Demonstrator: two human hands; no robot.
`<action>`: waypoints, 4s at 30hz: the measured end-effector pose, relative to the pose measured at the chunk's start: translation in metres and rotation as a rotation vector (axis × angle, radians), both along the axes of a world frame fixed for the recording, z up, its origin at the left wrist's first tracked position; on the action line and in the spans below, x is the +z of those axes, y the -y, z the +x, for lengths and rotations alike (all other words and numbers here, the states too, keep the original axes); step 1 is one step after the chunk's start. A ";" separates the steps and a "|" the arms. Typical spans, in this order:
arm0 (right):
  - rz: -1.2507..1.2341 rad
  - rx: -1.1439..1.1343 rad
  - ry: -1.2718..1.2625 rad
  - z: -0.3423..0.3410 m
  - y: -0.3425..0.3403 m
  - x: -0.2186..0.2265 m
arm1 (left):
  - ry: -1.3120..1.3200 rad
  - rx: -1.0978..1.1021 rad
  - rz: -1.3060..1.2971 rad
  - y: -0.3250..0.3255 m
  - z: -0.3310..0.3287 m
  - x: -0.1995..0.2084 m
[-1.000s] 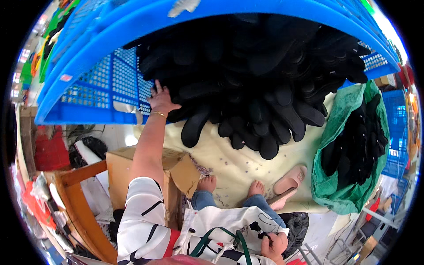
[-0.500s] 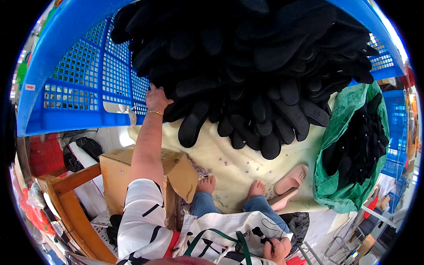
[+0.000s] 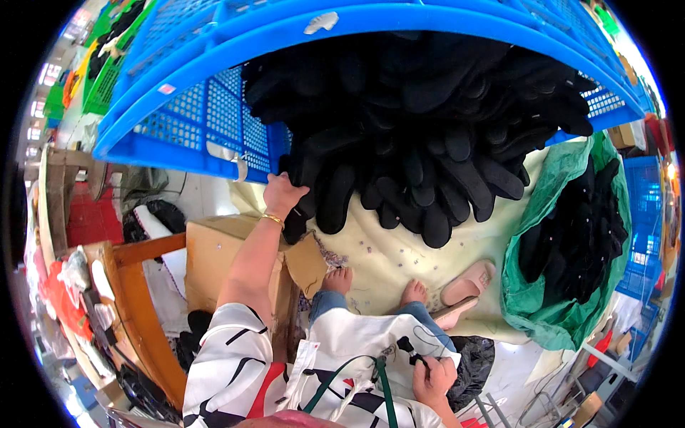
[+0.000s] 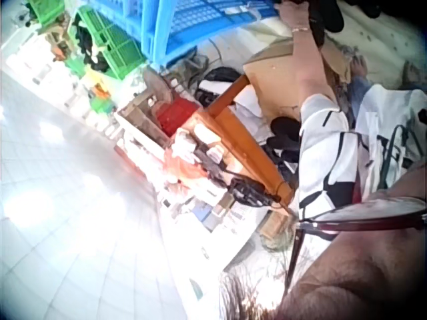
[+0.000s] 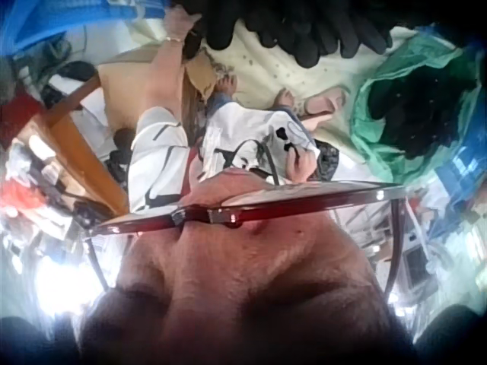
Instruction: The person sits on the floor in a workshop and sews black shoes by hand using a needle and thread. They pick up shoes from a blue crate, stitch the soles, and place the finished shoes into a black plastic bag.
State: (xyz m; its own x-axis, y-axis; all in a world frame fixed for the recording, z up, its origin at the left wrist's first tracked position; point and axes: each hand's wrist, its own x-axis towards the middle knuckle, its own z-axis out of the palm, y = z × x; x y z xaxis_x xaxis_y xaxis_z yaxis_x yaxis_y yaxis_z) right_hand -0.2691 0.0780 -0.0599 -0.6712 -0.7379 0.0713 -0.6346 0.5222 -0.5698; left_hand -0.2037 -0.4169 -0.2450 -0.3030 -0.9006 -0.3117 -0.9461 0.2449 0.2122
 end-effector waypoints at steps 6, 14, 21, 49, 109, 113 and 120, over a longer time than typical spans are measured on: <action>0.010 0.036 0.014 0.004 -0.013 0.002 | -1.022 0.475 0.593 -0.076 0.063 0.051; -0.139 0.022 -0.020 0.015 -0.026 -0.009 | -1.337 0.778 0.406 -0.186 0.181 0.186; -0.151 0.012 0.008 0.021 -0.034 -0.002 | -0.105 0.889 -0.026 -0.187 0.299 0.161; -0.316 0.056 -0.111 0.018 -0.028 -0.006 | 0.550 -0.261 0.101 -0.132 0.238 0.142; 0.032 -0.003 -0.022 -0.009 -0.007 -0.011 | -0.086 -0.028 0.548 0.002 -0.019 -0.196; -0.004 0.014 0.047 -0.010 -0.006 -0.003 | -0.091 -0.002 0.500 -0.006 0.009 -0.224; -0.031 -0.012 -0.019 -0.005 -0.010 -0.002 | -0.397 0.435 0.668 -0.047 -0.002 -0.199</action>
